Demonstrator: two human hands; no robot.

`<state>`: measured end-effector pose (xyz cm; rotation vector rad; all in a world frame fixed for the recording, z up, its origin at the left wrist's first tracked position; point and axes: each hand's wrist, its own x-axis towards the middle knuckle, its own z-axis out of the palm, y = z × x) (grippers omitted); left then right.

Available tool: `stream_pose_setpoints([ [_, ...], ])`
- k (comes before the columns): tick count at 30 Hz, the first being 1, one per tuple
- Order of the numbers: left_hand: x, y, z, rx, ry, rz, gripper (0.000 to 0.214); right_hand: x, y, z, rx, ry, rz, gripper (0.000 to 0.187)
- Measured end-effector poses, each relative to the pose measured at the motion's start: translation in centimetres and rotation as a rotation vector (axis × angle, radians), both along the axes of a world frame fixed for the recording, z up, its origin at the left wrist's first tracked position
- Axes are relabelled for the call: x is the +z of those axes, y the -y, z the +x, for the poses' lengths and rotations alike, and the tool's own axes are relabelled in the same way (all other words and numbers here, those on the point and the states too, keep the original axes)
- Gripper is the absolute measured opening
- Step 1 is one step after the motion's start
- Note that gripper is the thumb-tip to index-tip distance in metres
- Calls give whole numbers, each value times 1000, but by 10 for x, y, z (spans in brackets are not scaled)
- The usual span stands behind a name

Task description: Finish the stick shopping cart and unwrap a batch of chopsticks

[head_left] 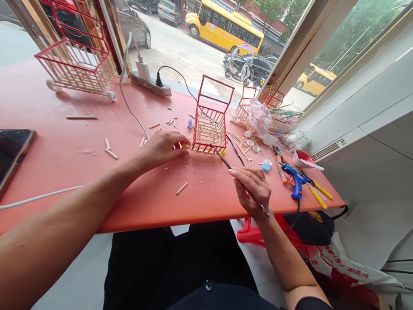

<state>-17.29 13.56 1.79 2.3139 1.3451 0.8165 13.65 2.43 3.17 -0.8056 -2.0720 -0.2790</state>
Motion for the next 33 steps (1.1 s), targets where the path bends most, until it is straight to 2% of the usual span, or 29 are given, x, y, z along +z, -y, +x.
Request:
stream_pose_setpoints([
  [7,1,0,2,13,1,-9,42,0,-3,-1,36,38,-19,38],
  [12,4,1,3,74,-32,11,41,3,-1,3,17,-48,-29,32],
  [18,10,3,-5,226,-30,-52,39,18,-6,18,-31,-312,-214,21],
  [21,11,2,-7,241,-22,-53,41,24,-11,19,-42,-295,-252,20],
  [26,13,5,-6,256,-23,-91,44,19,-15,9,-3,-111,-127,20],
  [33,13,5,-4,254,-16,-120,48,9,-18,4,20,-87,-74,19],
])
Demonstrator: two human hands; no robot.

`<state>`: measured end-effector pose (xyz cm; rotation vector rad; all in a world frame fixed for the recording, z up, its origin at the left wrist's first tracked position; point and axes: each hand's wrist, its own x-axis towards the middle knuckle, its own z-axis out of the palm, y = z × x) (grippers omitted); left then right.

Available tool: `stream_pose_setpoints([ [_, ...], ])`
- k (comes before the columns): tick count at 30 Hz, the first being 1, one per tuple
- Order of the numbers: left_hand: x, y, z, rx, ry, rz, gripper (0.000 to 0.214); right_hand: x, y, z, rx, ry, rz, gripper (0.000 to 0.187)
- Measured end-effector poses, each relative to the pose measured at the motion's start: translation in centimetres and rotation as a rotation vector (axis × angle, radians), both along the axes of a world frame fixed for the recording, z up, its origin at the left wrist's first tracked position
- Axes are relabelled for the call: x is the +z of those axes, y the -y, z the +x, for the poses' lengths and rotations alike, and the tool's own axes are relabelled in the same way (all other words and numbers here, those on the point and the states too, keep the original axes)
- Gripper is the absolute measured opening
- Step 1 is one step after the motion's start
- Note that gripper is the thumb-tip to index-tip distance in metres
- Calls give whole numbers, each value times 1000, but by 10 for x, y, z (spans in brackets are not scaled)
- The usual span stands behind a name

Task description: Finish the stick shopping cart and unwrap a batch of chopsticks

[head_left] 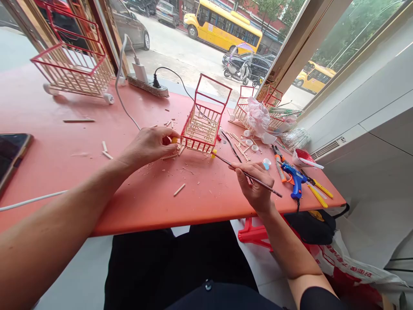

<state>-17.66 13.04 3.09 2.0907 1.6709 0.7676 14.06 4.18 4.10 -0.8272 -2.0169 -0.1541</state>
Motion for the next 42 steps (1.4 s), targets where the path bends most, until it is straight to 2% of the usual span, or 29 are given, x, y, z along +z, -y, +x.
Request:
stream_pose_setpoints([
  [5,0,-1,1,-13,-4,11,45,0,0,1,-13,-45,14,19],
  [12,-1,0,-1,-9,18,4,45,-2,0,1,40,-117,66,24],
  [30,-5,-3,-1,-12,-9,19,42,-3,1,-2,-26,-9,-19,21],
  [34,-5,-3,-2,-16,-12,16,43,-3,2,-1,-50,-27,-10,21],
  [42,-4,-3,-3,-16,-15,42,42,-1,3,0,13,-76,65,21],
])
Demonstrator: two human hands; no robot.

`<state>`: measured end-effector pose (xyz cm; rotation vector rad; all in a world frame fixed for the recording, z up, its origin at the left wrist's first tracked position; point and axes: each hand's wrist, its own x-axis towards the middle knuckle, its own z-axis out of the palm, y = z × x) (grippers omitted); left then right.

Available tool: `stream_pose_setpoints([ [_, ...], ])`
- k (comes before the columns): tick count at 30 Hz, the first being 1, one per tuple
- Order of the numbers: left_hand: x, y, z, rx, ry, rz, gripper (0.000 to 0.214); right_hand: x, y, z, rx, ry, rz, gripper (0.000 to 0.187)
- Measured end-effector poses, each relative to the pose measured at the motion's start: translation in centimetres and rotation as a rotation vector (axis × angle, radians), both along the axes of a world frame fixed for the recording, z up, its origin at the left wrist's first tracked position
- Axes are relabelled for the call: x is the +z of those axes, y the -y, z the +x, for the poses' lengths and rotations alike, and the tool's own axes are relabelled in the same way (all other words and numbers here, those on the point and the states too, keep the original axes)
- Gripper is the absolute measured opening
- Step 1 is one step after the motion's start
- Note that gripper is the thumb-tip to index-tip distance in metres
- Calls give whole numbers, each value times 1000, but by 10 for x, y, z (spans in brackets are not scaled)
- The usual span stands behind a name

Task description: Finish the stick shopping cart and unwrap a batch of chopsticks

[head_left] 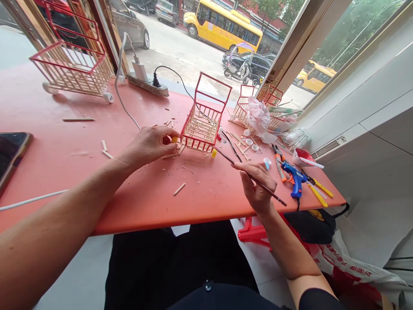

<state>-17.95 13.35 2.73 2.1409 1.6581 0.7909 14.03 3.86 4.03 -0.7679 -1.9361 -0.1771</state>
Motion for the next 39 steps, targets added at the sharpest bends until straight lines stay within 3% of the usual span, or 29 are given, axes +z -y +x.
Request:
stream_pose_setpoints([
  [26,4,3,2,-4,4,3,37,-2,1,1,-20,7,22,22],
  [39,3,2,1,-11,-1,14,39,-3,0,0,-14,72,-46,25],
])
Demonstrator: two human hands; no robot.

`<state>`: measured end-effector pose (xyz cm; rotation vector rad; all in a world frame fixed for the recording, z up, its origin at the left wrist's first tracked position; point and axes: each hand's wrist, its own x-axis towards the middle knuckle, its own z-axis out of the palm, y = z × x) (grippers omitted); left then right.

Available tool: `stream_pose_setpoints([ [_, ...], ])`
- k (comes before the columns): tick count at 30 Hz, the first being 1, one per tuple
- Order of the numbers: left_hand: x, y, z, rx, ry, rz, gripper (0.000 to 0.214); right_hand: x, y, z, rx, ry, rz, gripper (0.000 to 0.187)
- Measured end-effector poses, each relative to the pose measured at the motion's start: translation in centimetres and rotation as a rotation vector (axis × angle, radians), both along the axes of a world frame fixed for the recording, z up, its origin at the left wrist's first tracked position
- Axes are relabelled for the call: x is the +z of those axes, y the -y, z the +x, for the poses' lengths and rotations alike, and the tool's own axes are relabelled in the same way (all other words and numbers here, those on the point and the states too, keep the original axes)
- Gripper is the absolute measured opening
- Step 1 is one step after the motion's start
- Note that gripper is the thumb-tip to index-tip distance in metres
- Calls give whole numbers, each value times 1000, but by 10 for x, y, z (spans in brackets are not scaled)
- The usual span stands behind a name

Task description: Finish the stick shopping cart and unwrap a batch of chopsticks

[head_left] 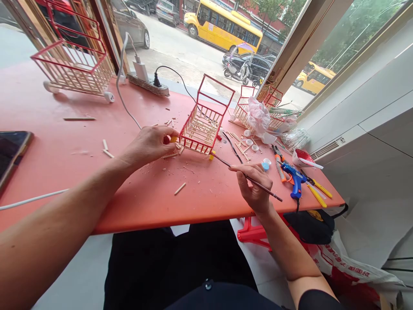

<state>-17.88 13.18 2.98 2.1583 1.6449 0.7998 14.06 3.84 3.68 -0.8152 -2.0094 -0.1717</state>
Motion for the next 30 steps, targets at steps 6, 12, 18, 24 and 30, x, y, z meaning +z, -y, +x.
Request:
stream_pose_setpoints([
  [6,1,1,-2,5,-19,15,32,1,1,1,30,-29,4,23],
  [12,4,3,-2,45,-7,-24,38,2,1,2,40,-25,17,22],
  [18,7,4,-2,41,19,-31,42,2,2,0,63,-57,-29,26],
  [24,7,3,-1,15,43,-45,40,4,3,-4,103,7,-48,23],
  [30,4,2,0,3,7,-42,40,3,4,-5,142,1,-50,22],
])
